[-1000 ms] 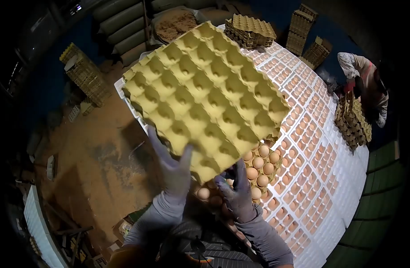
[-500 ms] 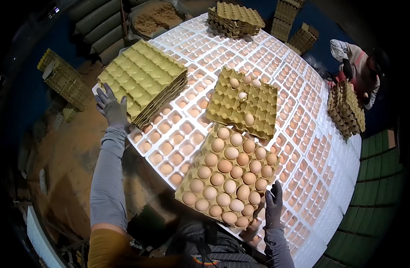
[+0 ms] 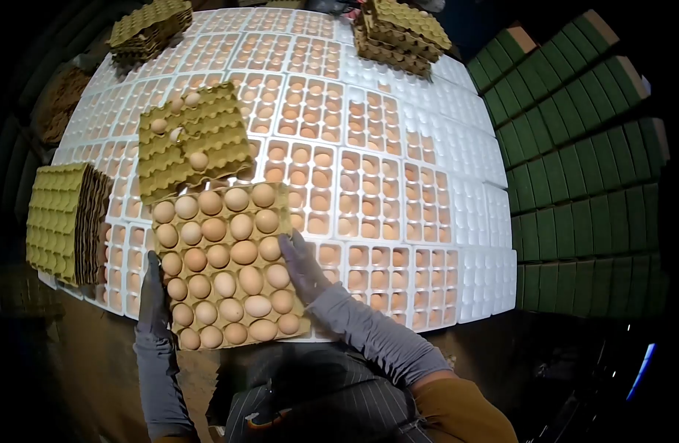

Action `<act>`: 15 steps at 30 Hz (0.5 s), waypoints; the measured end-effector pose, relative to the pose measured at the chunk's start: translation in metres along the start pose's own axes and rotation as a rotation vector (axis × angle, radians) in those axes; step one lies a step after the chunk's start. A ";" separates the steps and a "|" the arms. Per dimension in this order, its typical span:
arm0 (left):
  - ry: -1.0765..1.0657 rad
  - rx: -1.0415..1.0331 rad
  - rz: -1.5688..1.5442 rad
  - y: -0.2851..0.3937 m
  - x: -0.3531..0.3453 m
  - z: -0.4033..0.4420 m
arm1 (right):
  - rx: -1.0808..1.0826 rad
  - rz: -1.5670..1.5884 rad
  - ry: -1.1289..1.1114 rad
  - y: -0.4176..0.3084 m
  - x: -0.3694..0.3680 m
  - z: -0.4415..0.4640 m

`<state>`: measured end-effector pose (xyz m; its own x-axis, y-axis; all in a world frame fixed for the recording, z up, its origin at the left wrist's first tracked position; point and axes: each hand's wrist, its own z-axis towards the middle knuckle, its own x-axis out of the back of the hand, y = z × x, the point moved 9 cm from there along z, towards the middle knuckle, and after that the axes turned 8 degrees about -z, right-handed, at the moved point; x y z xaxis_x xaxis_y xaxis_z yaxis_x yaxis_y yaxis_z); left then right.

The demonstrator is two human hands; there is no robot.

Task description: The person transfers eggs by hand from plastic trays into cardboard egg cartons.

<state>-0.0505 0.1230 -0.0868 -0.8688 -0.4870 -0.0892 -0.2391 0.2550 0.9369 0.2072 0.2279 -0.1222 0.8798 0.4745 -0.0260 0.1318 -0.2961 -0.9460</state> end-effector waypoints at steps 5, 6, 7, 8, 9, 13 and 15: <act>0.113 0.133 -0.017 0.068 -0.081 -0.067 | 0.033 0.037 0.075 -0.031 0.071 -0.054; 0.125 0.146 -0.014 0.067 -0.091 -0.071 | 0.011 0.091 0.064 -0.042 0.093 -0.069; 0.027 0.196 -0.023 0.050 -0.105 -0.067 | 0.241 -0.216 0.039 -0.045 0.119 -0.083; -0.067 0.244 -0.032 0.033 -0.124 -0.065 | 0.478 -0.506 0.083 -0.046 0.145 -0.102; -0.130 0.151 0.133 0.029 -0.145 -0.065 | 0.264 -0.256 0.100 -0.051 0.174 -0.106; -0.293 -0.391 1.012 -0.037 -0.220 -0.066 | 0.254 -0.232 0.143 -0.038 0.269 -0.145; -0.292 -0.230 0.757 -0.060 -0.256 -0.065 | 0.112 -0.095 0.185 -0.041 0.303 -0.151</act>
<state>0.2149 0.1781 -0.0979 -0.8438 -0.0096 0.5365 0.5197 0.2341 0.8216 0.5372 0.2584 -0.0424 0.9360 0.3328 0.1149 0.1758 -0.1589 -0.9715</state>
